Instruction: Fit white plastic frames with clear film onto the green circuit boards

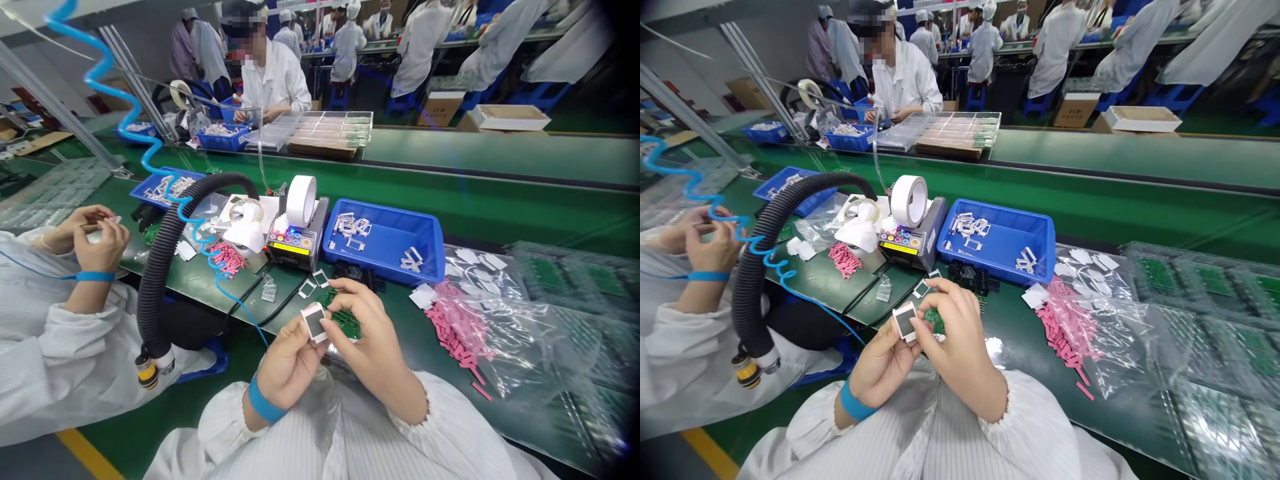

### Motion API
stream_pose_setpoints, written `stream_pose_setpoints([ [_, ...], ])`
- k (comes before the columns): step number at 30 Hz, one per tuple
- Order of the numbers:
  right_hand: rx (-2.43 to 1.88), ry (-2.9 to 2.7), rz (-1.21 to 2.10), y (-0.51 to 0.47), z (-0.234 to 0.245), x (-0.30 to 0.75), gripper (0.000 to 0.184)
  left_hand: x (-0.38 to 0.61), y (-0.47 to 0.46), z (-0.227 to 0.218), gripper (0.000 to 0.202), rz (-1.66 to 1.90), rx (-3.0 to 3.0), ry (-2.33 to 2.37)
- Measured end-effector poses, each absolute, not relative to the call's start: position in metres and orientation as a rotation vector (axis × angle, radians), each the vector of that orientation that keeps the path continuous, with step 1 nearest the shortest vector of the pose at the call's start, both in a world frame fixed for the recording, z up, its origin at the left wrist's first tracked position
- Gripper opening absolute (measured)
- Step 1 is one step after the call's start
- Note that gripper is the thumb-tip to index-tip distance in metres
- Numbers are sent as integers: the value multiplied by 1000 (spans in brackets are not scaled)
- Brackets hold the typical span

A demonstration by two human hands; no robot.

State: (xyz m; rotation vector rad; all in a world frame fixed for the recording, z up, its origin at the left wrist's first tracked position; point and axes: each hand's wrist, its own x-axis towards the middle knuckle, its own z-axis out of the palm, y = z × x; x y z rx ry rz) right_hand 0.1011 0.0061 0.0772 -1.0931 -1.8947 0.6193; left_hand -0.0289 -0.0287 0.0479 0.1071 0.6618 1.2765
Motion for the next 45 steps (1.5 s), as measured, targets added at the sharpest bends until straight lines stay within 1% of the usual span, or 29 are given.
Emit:
stream_pose_setpoints([
  [4,-907,-1891,548,2,75,105,19,-31,-29,49,15,1280,71,609],
  [9,-913,-1909,539,2,77,107,22,-32,-30,50,18,1259,102,560],
  [14,-816,-2012,354,1,77,107,27,-32,-30,52,23,1267,116,564],
  [16,-872,-1967,410,3,77,106,22,-32,-30,53,24,1263,117,589],
  [20,-977,-1855,649,5,81,104,6,-30,-31,59,28,1251,144,619],
  [27,-899,-1729,1130,0,94,105,8,-31,-36,72,23,1206,206,571],
  [30,-897,-1670,1252,-2,99,104,6,-32,-37,76,20,1176,183,557],
  [33,-922,-1664,1245,-2,102,103,5,-32,-38,77,22,1159,170,536],
  [38,-1000,-1729,1107,2,104,101,13,-32,-37,76,21,1153,187,583],
  [45,-1002,-1787,1036,5,97,100,12,-33,-35,75,23,1162,183,584],
])
